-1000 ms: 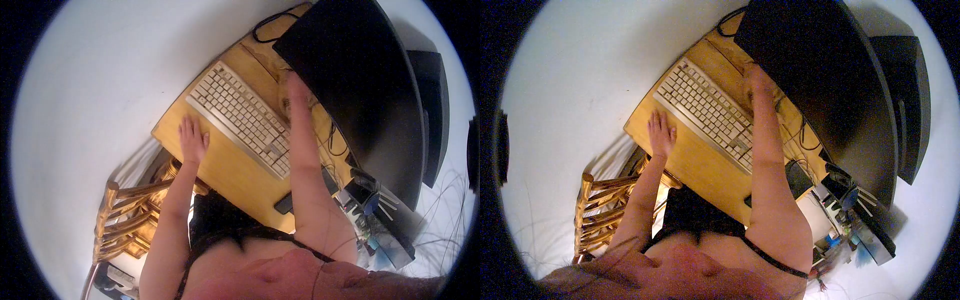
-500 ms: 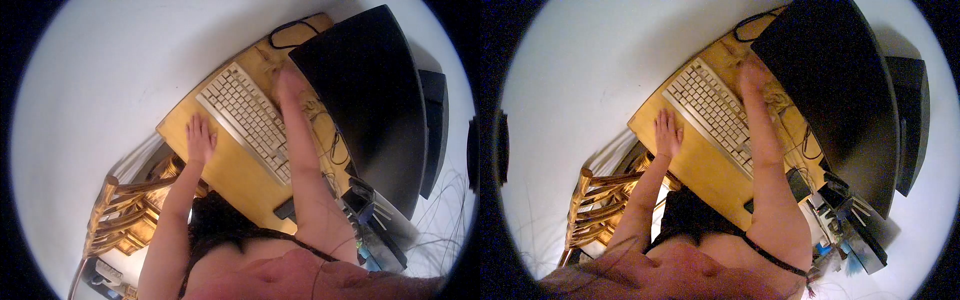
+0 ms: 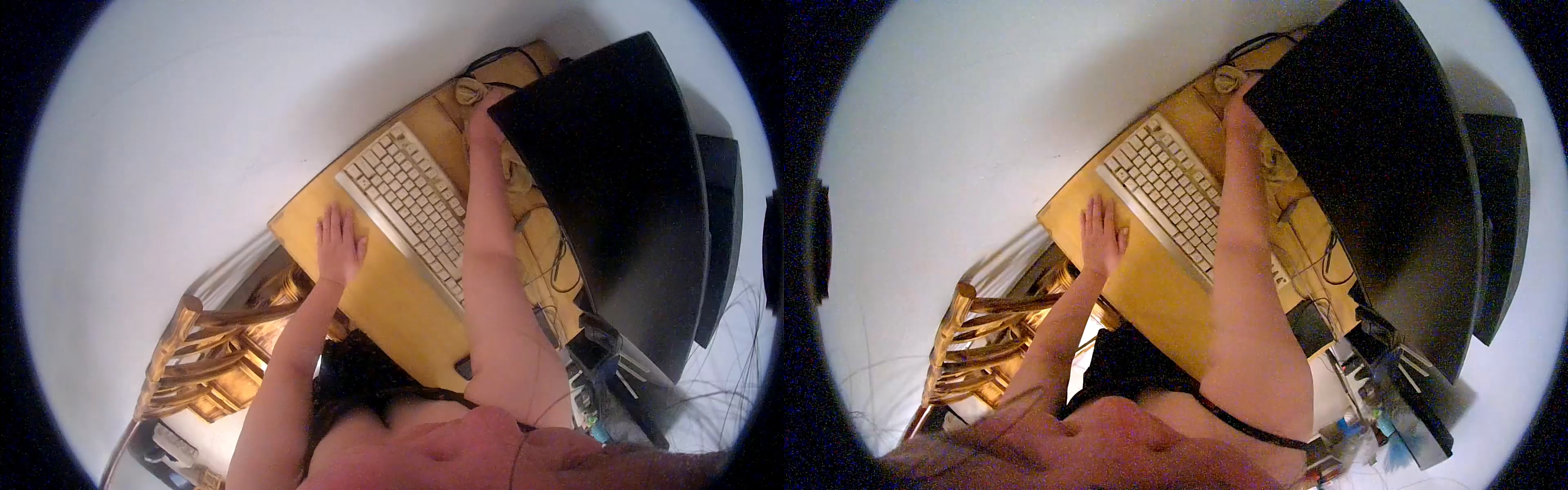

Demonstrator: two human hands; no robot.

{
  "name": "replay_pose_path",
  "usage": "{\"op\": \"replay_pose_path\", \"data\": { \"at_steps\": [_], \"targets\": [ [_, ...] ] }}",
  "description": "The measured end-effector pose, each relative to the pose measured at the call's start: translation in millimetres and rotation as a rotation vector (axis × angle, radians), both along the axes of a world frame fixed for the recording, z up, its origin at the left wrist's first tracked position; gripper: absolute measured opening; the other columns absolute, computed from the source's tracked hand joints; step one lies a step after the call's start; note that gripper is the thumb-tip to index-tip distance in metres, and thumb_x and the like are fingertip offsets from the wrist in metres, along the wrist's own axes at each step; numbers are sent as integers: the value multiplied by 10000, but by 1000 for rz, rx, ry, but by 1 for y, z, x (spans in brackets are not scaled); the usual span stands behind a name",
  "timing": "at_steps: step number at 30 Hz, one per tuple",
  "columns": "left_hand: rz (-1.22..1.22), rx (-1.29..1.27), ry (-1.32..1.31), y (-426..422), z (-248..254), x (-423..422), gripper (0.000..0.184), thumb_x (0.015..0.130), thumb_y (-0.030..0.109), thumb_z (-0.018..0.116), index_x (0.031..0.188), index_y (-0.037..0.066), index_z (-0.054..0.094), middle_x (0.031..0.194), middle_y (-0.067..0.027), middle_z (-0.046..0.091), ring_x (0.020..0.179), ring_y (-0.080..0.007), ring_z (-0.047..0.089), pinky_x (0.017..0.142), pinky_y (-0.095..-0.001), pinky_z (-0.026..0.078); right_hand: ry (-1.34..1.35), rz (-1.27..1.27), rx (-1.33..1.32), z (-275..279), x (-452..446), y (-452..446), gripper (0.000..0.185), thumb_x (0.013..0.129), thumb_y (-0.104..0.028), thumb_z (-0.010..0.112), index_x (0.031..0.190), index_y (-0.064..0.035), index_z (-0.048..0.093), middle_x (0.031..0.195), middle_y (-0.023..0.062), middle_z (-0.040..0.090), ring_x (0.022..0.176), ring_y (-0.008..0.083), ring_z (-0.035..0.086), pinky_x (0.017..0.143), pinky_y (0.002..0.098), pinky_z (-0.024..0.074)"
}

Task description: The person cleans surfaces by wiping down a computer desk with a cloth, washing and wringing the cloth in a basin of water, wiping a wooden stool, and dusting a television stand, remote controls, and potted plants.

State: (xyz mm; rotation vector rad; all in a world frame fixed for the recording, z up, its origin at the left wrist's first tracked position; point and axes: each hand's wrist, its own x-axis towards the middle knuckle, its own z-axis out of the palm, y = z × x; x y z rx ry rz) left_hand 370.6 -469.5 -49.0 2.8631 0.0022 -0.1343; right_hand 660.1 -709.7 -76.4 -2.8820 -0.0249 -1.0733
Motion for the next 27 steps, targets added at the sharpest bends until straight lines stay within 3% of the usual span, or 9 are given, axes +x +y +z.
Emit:
{"op": "replay_pose_path", "data": {
  "at_steps": [3,5,9,14,18,20,23,24,27],
  "targets": [
    [2,-15,2,-2,6,1,576,840,293,457,1312,2,300,1383,-232,227,1289,-391,191,1049,-499,146,326,-124,162,3,-22,17,271,733,-122,587,974,0,558,895,195,599,824,358,577,730,426,454],
    [5,-25,3,-3,8,3,575,841,297,455,1312,3,301,1383,-231,226,1290,-391,190,1051,-498,143,663,89,138,23,-49,43,306,737,-126,577,1028,-32,557,921,185,601,847,358,575,747,436,453],
    [7,-6,27,-2,5,1,574,843,304,451,1312,6,302,1384,-230,226,1291,-389,189,1057,-489,137,622,374,153,42,-51,51,244,746,-131,563,979,-58,560,872,179,602,826,366,573,727,448,457],
    [23,13,19,-2,2,0,563,846,307,452,1306,14,314,1387,-213,227,1297,-353,198,1049,-492,150,464,157,110,-7,11,12,157,747,-135,571,874,-56,525,898,167,588,825,339,573,671,455,463],
    [19,19,2,-2,-1,-1,576,844,324,453,1310,15,314,1387,-211,229,1298,-353,193,1050,-494,145,445,-62,173,27,-16,48,199,739,-146,579,914,-58,545,965,159,575,847,328,570,685,455,462],
    [21,16,29,-3,2,0,577,843,326,453,1309,13,316,1390,-209,225,1301,-354,186,1051,-494,141,520,168,92,31,-28,51,196,743,-168,574,914,-72,569,929,161,572,950,353,526,737,483,445],
    [28,0,41,-3,5,2,578,843,327,453,1308,10,318,1397,-206,212,1304,-356,174,1053,-492,134,571,504,48,47,-54,49,220,720,-170,603,913,-66,579,905,159,575,927,350,538,752,475,437],
    [27,-5,34,-3,6,1,577,843,326,452,1307,9,318,1401,-204,204,1305,-357,168,1054,-491,131,384,621,27,47,-58,47,247,724,-158,596,948,-57,572,886,155,575,912,350,541,738,456,445],
    [1,17,-14,-2,3,0,581,840,315,448,1305,-5,314,1387,-221,231,1299,-381,177,1051,-492,142,664,428,-76,51,-39,35,253,744,-140,567,987,-71,582,1038,149,559,916,322,540,761,447,444]
  ]
}}
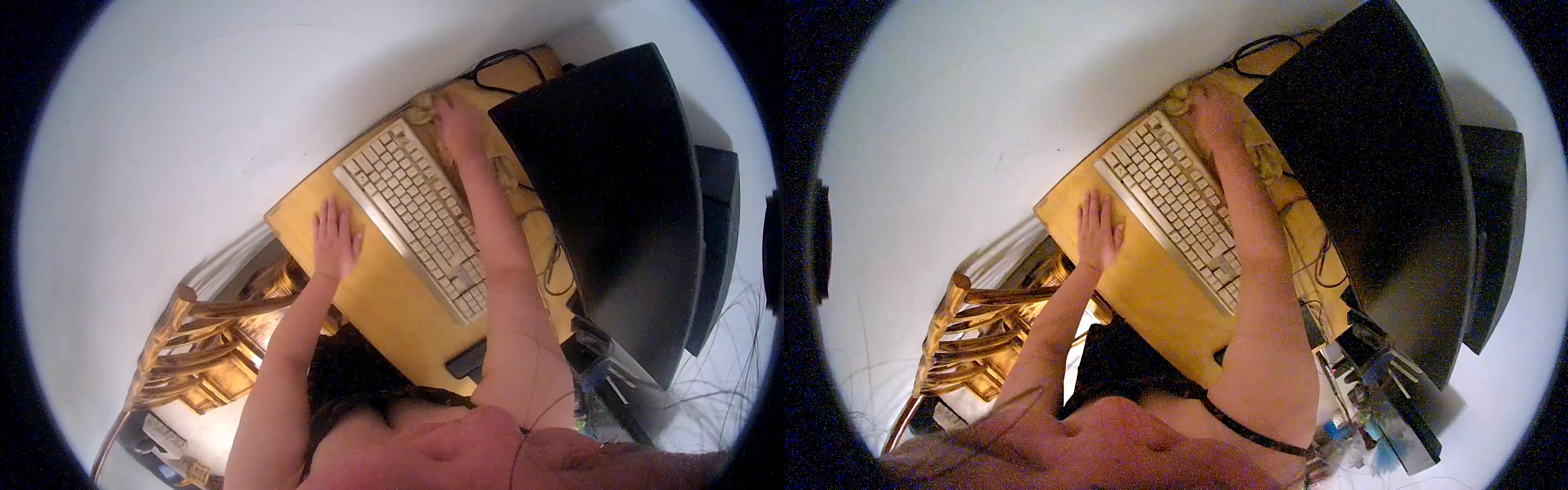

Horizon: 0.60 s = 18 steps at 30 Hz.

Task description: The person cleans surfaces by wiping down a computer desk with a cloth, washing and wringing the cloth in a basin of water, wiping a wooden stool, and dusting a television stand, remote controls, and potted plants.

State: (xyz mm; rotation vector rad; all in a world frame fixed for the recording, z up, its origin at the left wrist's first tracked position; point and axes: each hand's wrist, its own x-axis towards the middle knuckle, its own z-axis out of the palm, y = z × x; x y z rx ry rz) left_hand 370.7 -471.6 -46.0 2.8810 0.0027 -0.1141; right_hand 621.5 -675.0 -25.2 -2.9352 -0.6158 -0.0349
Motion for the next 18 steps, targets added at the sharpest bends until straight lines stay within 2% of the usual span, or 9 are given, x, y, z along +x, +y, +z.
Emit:
{"op": "replay_pose_path", "data": {
  "at_steps": [1,3,7,10,12,14,16,17,18],
  "targets": [
    [-2,11,-1,1,-1,0,581,840,315,448,1305,-5,314,1387,-221,231,1299,-381,177,1051,-492,142,-1,-2,11,-7,9,-6,253,744,-140,567,987,-71,582,1038,149,559,916,322,540,761,447,444],
    [13,-31,10,1,-2,0,577,838,310,450,1303,-6,318,1384,-222,236,1297,-381,179,1051,-492,143,-185,-331,164,-17,25,-10,264,749,-130,557,1006,-71,574,1048,141,559,920,328,539,757,443,450],
    [-6,11,15,-2,0,-1,577,834,306,456,1298,-10,321,1380,-228,236,1295,-383,182,1049,-495,144,-231,-345,26,-28,15,6,272,754,-126,549,1019,-67,569,1049,130,562,909,331,540,751,428,458],
    [-6,-23,3,-2,4,3,579,827,302,461,1290,-18,324,1378,-237,233,1292,-388,185,1049,-497,142,-53,3,40,-14,-15,9,355,730,-174,602,1068,-74,560,1066,122,550,962,315,517,822,430,428],
    [6,-24,26,-3,5,1,559,843,295,446,1301,1,316,1395,-224,195,1299,-369,169,1054,-495,132,-67,48,60,-3,-19,3,317,745,-171,576,1048,-77,574,1065,128,548,974,325,511,834,448,420],
    [0,-22,3,-3,1,-1,568,832,294,450,1292,-12,321,1388,-234,206,1291,-385,183,1049,-500,142,-72,92,91,-6,-14,-2,285,759,-167,549,1029,-81,587,1063,133,546,987,335,505,846,466,411],
    [-10,-3,-35,1,-2,2,576,821,292,454,1284,-25,325,1381,-244,218,1283,-400,197,1044,-505,151,-72,-147,18,-19,16,-3,300,762,-188,559,1036,-70,584,1104,132,528,1009,338,488,884,462,379],
    [-9,-8,-11,0,-1,0,579,829,303,452,1296,-10,314,1386,-235,212,1290,-386,185,1047,-501,146,-74,-146,33,-22,22,-3,300,762,-188,559,1036,-70,584,1104,132,528,1009,338,488,884,462,379],
    [-4,-14,11,0,-1,0,582,838,314,451,1309,6,303,1391,-226,205,1298,-371,173,1050,-496,140,-77,-277,71,-18,27,0,306,773,-194,549,1048,-64,580,1124,135,518,1026,336,481,886,461,381]
  ]
}}
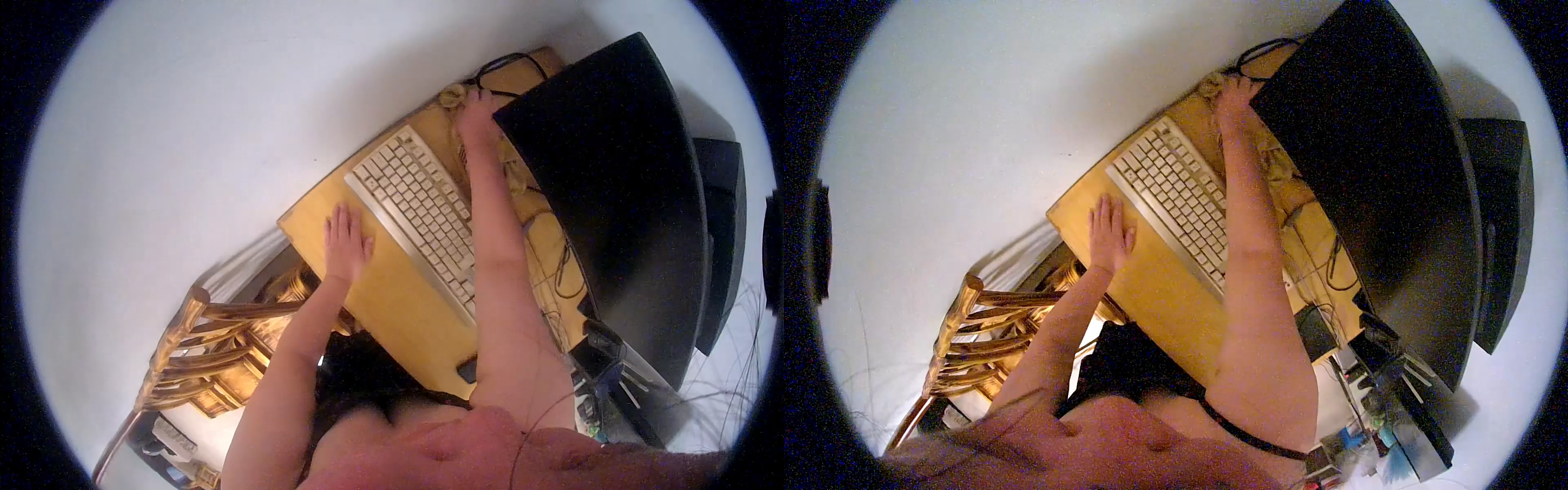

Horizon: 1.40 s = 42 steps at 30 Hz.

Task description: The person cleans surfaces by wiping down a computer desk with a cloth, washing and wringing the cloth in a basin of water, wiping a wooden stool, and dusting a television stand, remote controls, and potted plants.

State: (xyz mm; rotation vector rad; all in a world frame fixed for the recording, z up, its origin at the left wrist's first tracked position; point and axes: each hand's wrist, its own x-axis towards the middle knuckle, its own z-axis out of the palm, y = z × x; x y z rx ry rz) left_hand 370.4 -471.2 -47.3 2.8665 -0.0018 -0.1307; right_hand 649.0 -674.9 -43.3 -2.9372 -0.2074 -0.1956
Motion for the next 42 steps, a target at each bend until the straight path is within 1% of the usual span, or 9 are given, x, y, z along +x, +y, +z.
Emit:
{"op": "replay_pose_path", "data": {
  "at_steps": [5,8,11,13,18,22,26,32,42],
  "targets": [
    [-7,36,3,-3,6,-1,566,854,323,433,1311,15,303,1388,-224,213,1300,-364,176,1053,-486,143,50,-37,-80,13,-27,17,285,805,-193,522,1043,-50,587,1173,137,497,1060,330,472,888,466,381],
    [3,29,35,-6,6,0,571,853,325,435,1310,9,303,1387,-220,216,1300,-359,182,1052,-489,146,-122,253,-173,-5,-41,10,236,785,-165,497,987,-91,593,977,77,546,928,289,520,734,437,430],
    [-1,35,-12,-2,3,-1,573,854,325,433,1307,-2,306,1386,-218,221,1300,-356,181,1054,-491,140,-24,256,-98,-10,-24,-3,276,781,-177,526,1044,-104,574,1036,88,536,953,279,521,752,427,433],
    [1,9,-10,-1,0,-2,575,853,323,430,1306,-8,307,1381,-222,229,1298,-359,184,1054,-492,138,282,-163,147,10,-14,-8,342,779,-196,556,1110,-113,537,1107,99,513,1020,279,501,815,433,416],
    [-25,10,-68,-1,5,-1,567,836,293,451,1292,-18,320,1360,-236,261,1278,-381,212,1043,-501,162,46,111,-95,27,-52,0,447,807,-147,524,1242,-83,444,1292,126,413,1155,293,417,973,491,310],
    [-29,-23,-133,0,3,-5,574,827,297,458,1292,-11,324,1356,-232,272,1283,-371,209,1044,-499,162,-63,275,435,49,-140,-34,416,794,-114,559,1198,-70,472,1258,122,457,1147,300,431,963,401,340],
    [-60,-3,-126,-1,-4,-7,572,822,294,464,1289,-8,328,1351,-234,281,1276,-371,224,1041,-496,172,63,-126,273,64,-279,-106,352,829,-131,526,1164,-32,490,1219,169,480,1100,369,450,936,415,366],
    [-4,-33,-226,-6,-4,-8,618,794,273,505,1288,-38,299,1340,-227,300,1265,-362,246,1040,-478,192,151,-773,1003,9,-431,-167,431,816,-210,581,1187,-23,464,1125,107,493,948,210,509,829,320,408],
    [268,-392,-148,-5,38,96,424,870,297,445,1132,-34,481,1082,-297,496,1009,-405,480,866,-443,395,483,-1139,1665,20,-385,-156,464,831,-280,584,1214,-57,446,814,-24,505,679,73,426,578,256,331]
  ]
}}
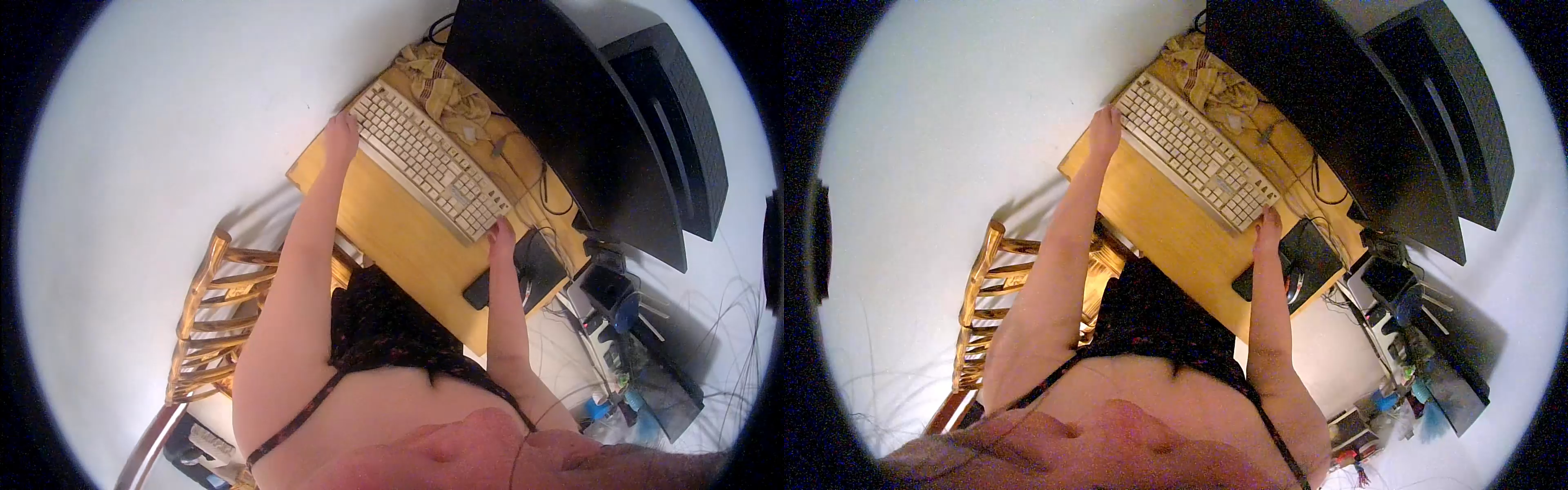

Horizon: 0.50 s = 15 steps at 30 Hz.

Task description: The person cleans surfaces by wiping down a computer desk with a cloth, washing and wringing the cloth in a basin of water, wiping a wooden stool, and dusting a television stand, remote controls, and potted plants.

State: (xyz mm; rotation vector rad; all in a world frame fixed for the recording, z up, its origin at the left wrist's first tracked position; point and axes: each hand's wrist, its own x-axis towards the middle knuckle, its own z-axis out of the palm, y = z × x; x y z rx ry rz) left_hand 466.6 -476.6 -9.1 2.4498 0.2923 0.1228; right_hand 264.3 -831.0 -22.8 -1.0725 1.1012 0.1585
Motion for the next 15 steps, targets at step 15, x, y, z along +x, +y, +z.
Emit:
{"op": "replay_pose_path", "data": {
  "at_steps": [15],
  "targets": [
    [-145,-156,450,35,-10,42,437,917,357,317,1137,39,520,1127,-209,540,1013,-345,527,884,-405,405,182,-309,-72,-10,47,17,584,883,-487,402,1311,-93,351,1299,121,398,1191,252,385,1004,379,282]
  ]
}}
